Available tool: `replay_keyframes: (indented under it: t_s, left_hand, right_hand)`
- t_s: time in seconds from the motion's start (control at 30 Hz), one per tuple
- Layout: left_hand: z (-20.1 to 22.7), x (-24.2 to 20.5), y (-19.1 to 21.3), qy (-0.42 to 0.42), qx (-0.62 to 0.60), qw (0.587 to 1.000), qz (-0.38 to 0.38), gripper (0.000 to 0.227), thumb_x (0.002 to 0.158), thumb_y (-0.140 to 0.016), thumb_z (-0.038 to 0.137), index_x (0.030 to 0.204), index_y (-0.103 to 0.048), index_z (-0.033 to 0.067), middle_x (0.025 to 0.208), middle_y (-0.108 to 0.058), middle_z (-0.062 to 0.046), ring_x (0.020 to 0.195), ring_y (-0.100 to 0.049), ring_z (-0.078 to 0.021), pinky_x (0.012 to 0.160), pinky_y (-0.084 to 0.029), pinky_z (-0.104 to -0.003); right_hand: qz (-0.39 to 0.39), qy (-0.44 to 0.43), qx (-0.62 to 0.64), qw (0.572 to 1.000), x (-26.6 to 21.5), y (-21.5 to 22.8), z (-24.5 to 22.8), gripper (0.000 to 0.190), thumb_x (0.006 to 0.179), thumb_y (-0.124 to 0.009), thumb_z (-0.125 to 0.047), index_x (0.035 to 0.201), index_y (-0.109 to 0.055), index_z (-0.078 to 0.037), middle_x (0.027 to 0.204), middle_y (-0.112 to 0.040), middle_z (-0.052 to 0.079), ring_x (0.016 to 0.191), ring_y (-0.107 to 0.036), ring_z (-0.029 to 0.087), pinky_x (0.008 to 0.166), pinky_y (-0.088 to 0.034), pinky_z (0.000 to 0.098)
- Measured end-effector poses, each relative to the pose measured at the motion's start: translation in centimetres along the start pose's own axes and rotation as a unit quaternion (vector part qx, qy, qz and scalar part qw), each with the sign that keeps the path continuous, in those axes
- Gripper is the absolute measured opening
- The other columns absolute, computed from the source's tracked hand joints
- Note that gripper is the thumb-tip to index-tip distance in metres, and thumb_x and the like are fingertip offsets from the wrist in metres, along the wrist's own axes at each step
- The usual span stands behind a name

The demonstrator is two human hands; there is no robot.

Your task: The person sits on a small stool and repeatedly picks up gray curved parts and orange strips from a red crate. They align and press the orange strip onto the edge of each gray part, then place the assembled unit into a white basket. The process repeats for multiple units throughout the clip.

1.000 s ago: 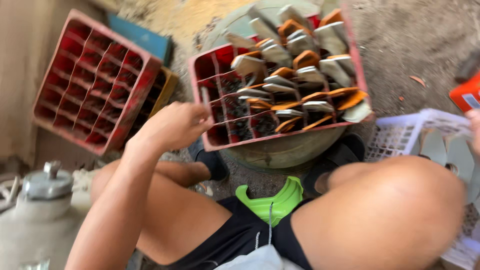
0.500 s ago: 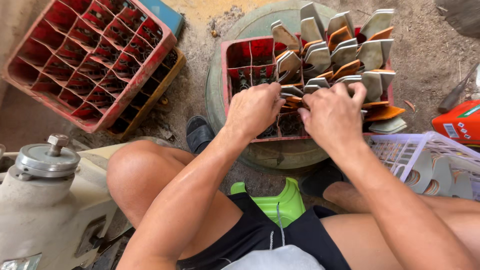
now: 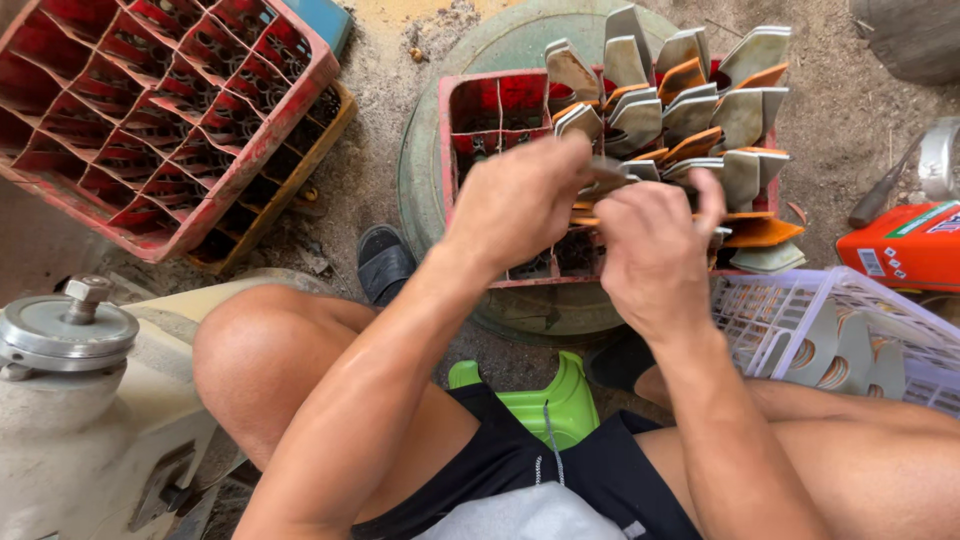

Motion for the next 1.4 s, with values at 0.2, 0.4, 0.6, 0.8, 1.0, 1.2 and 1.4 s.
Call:
replay_keyframes:
  t_s: [0.2,0.4,0.6,0.8,1.0,1.2,1.4]
  left_hand:
    - [1.0,-0.6,6.4,0.078,-0.240,0.966,0.063,0.011,0.105,-0.059,0.011,0.102,-0.053,0.0028,0.077,-0.065,-0.004,0.067,-0.060,-0.0099,0.056,-0.049,-0.032]
    - [3.1,-0.6,5.3,0.110,-0.174,0.978,0.012,0.014,0.094,-0.061,0.014,0.090,-0.062,0.0012,0.066,-0.058,-0.002,0.059,-0.052,-0.0056,0.053,-0.046,-0.029]
    - [2.8,-1.7,1.8,0.198,-0.344,0.914,-0.083,0.030,0.100,-0.068,0.028,0.090,-0.063,0.0010,0.085,-0.063,-0.004,0.070,-0.053,-0.0068,0.061,-0.048,-0.029]
    - [5.2,-2.3,-1.2,0.131,-0.518,0.841,-0.084,0.031,0.098,-0.075,0.018,0.116,-0.058,-0.0011,0.124,-0.064,-0.009,0.107,-0.065,-0.0119,0.092,-0.058,-0.029]
    - [3.7,-4.4,-5.2,0.286,-0.513,0.808,-0.047,0.032,0.097,-0.071,0.010,0.125,-0.059,0.0000,0.104,-0.072,-0.011,0.083,-0.068,-0.0105,0.067,-0.058,-0.027]
    - [4.5,-4.2,-4.5,0.271,-0.454,0.848,-0.043,0.039,0.098,-0.069,0.008,0.136,-0.060,0.0008,0.107,-0.076,-0.013,0.092,-0.073,-0.0117,0.078,-0.062,-0.025]
    - [4.2,-4.2,-3.9,0.268,-0.393,0.880,-0.019,0.037,0.099,-0.068,0.010,0.134,-0.061,0.0011,0.106,-0.078,-0.014,0.096,-0.076,-0.0148,0.081,-0.064,-0.027]
  right_hand:
    - [0.142,-0.144,0.374,0.905,0.8,6.4,2.7,0.036,0.113,-0.059,-0.019,0.146,-0.047,-0.012,0.128,-0.056,0.000,0.110,-0.059,0.007,0.101,-0.052,0.0235]
    - [-0.023,-0.120,0.412,0.903,2.6,4.6,0.1,0.068,0.088,-0.091,-0.022,0.139,-0.049,-0.004,0.136,-0.057,0.005,0.122,-0.058,0.009,0.107,-0.050,0.0231]
    - [-0.043,-0.213,0.449,0.866,1.5,2.4,0.8,0.061,0.080,-0.091,-0.010,0.130,-0.056,-0.005,0.118,-0.067,0.006,0.105,-0.066,0.009,0.091,-0.058,0.0239]
    - [0.087,-0.228,0.637,0.731,1.1,5.0,3.3,0.057,0.086,-0.085,-0.011,0.135,-0.057,-0.002,0.127,-0.067,0.007,0.103,-0.066,0.012,0.089,-0.058,0.0258]
    - [0.093,-0.218,0.732,0.639,0.7,3.1,4.4,0.061,0.096,-0.075,-0.028,0.144,-0.054,0.003,0.121,-0.066,0.007,0.090,-0.059,0.011,0.078,-0.050,0.0247]
    - [0.078,-0.272,0.684,0.673,0.4,2.7,6.5,0.048,0.110,-0.063,-0.013,0.151,-0.049,0.009,0.120,-0.060,0.011,0.107,-0.060,0.017,0.097,-0.052,0.0336]
    - [0.003,-0.274,0.686,0.674,1.0,2.6,5.4,0.055,0.102,-0.065,-0.010,0.152,-0.045,0.001,0.136,-0.062,0.012,0.127,-0.062,0.022,0.112,-0.051,0.0362]
Point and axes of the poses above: each hand's wrist, its own x-axis towards the middle knuckle, its own y-axis out of the back of the hand, z = x × y, the point moved 9 cm from there along x, towards the middle knuckle
